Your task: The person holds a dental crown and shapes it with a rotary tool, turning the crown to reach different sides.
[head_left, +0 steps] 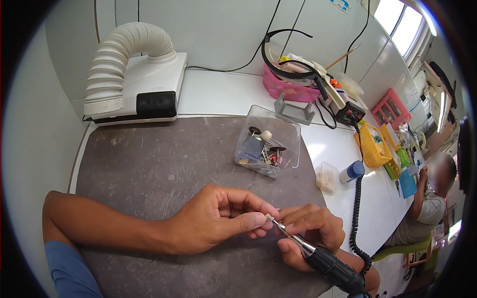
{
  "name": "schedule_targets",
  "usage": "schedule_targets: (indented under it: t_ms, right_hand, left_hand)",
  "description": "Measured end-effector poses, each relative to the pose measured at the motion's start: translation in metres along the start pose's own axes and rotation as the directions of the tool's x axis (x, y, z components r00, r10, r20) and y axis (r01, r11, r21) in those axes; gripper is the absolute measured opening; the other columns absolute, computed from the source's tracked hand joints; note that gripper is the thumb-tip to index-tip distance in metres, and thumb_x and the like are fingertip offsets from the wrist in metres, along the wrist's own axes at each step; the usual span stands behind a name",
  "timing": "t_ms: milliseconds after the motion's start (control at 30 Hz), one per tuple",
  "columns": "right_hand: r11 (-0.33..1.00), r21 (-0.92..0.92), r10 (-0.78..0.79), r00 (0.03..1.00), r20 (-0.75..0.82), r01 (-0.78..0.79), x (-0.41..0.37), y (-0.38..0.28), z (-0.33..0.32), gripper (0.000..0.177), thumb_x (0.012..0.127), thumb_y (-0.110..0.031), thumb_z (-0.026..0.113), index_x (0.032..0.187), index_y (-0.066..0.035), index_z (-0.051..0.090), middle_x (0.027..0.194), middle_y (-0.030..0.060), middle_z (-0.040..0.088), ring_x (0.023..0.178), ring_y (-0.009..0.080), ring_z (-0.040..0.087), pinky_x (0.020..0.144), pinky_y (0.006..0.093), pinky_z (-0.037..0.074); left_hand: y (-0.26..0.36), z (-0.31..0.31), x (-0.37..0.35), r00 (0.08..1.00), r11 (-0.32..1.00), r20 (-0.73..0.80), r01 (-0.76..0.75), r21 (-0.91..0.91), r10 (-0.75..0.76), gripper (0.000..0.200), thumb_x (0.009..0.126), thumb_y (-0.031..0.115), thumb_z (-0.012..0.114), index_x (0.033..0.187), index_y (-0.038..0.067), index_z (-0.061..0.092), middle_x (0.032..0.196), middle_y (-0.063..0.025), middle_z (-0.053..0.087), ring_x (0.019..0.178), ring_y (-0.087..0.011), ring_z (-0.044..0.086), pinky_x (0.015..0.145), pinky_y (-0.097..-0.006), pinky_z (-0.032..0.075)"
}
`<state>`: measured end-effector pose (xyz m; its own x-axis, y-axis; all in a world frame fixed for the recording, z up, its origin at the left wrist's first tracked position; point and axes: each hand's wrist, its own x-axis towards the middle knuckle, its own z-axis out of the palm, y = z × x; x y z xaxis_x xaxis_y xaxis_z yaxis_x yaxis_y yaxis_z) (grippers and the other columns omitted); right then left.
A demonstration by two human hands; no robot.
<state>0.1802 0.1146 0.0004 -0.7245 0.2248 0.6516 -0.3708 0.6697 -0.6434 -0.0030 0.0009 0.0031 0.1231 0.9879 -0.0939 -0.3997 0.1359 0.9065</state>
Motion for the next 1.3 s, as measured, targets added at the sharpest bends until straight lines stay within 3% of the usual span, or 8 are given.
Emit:
schedule_targets:
  t_ms: [167, 233, 367, 467, 533, 967, 1300]
  right_hand:
    - [1.000, 0.014, -0.006, 1.000, -0.025, 0.006, 0.0002, 0.0015, 0.0012, 0.025, 0.075, -0.003, 0.070, 0.092, 0.003, 0.052, 0.078, 0.0141, 0.060, 0.073, 0.0226, 0.064, 0.077, 0.0414, 0.055]
    - [1.000, -0.011, -0.018, 0.999, -0.038, 0.017, 0.0029, -0.0002, 0.0009, 0.024, 0.066, 0.002, 0.072, 0.086, 0.003, 0.058, 0.075, 0.0151, 0.064, 0.070, 0.0246, 0.067, 0.072, 0.0396, 0.058]
    - [0.999, 0.033, -0.004, 0.995, -0.097, 0.007, 0.0016, 0.0013, 0.0015, 0.023, 0.068, 0.002, 0.071, 0.086, 0.003, 0.057, 0.074, 0.0148, 0.063, 0.070, 0.0233, 0.066, 0.074, 0.0424, 0.057]
    - [0.988, 0.144, 0.071, 0.991, -0.116, -0.054, 0.0010, 0.0006, 0.0010, 0.020, 0.071, 0.002, 0.069, 0.086, 0.003, 0.055, 0.074, 0.0138, 0.062, 0.070, 0.0208, 0.065, 0.077, 0.0452, 0.056]
    - [0.975, 0.190, 0.137, 0.985, -0.105, -0.115, 0.0010, -0.0006, 0.0012, 0.018, 0.073, 0.002, 0.066, 0.086, 0.003, 0.054, 0.073, 0.0124, 0.060, 0.070, 0.0191, 0.063, 0.080, 0.0470, 0.055]
    - [0.972, 0.183, 0.154, 0.987, -0.036, -0.145, 0.0016, 0.0002, -0.0019, 0.017, 0.074, 0.000, 0.066, 0.086, 0.002, 0.054, 0.071, 0.0108, 0.059, 0.067, 0.0194, 0.064, 0.080, 0.0459, 0.054]
    - [0.964, 0.157, 0.213, 0.977, 0.011, -0.213, 0.0016, -0.0035, -0.0026, 0.018, 0.078, -0.006, 0.064, 0.087, 0.000, 0.050, 0.073, 0.0119, 0.061, 0.076, 0.0243, 0.064, 0.083, 0.0417, 0.052]
  left_hand:
    - [-0.0008, -0.0010, 0.0005, 1.000, 1.000, 0.006, 0.001, -0.009, -0.001, 0.023, 0.091, 0.007, 0.056, 0.111, -0.004, 0.057, 0.099, -0.0108, 0.063, 0.088, -0.0123, 0.061, 0.083, -0.0264, 0.050]
    - [-0.0016, -0.0017, 0.0007, 1.000, 1.000, 0.012, 0.008, -0.014, -0.008, 0.023, 0.091, 0.007, 0.056, 0.111, -0.004, 0.057, 0.099, -0.0108, 0.063, 0.088, -0.0124, 0.060, 0.083, -0.0264, 0.050]
    - [-0.0024, -0.0004, 0.0002, 1.000, 0.999, 0.001, -0.023, -0.037, 0.023, 0.023, 0.091, 0.008, 0.056, 0.110, -0.004, 0.058, 0.099, -0.0102, 0.063, 0.090, -0.0119, 0.059, 0.084, -0.0258, 0.049]
    - [-0.0042, -0.0014, 0.0011, 0.999, 0.998, -0.014, -0.042, 0.053, 0.043, 0.023, 0.092, 0.008, 0.055, 0.111, -0.004, 0.059, 0.100, -0.0092, 0.063, 0.091, -0.0115, 0.059, 0.085, -0.0251, 0.048]
    - [-0.0086, -0.0010, 0.0022, 0.993, 0.994, -0.059, -0.097, 0.055, 0.100, 0.023, 0.091, 0.012, 0.058, 0.111, 0.001, 0.062, 0.093, -0.0024, 0.064, 0.082, -0.0050, 0.057, 0.078, -0.0185, 0.047]
    - [-0.0065, -0.0004, 0.0017, 0.996, 0.994, -0.041, -0.082, 0.068, 0.085, 0.023, 0.089, 0.011, 0.060, 0.109, 0.001, 0.063, 0.097, -0.0030, 0.064, 0.087, -0.0050, 0.057, 0.080, -0.0188, 0.046]
    - [-0.0043, 0.0007, 0.0004, 0.995, 0.994, -0.053, -0.076, 0.072, 0.080, 0.016, 0.087, 0.005, 0.061, 0.102, 0.000, 0.061, 0.096, -0.0056, 0.063, 0.088, -0.0081, 0.058, 0.081, -0.0226, 0.047]
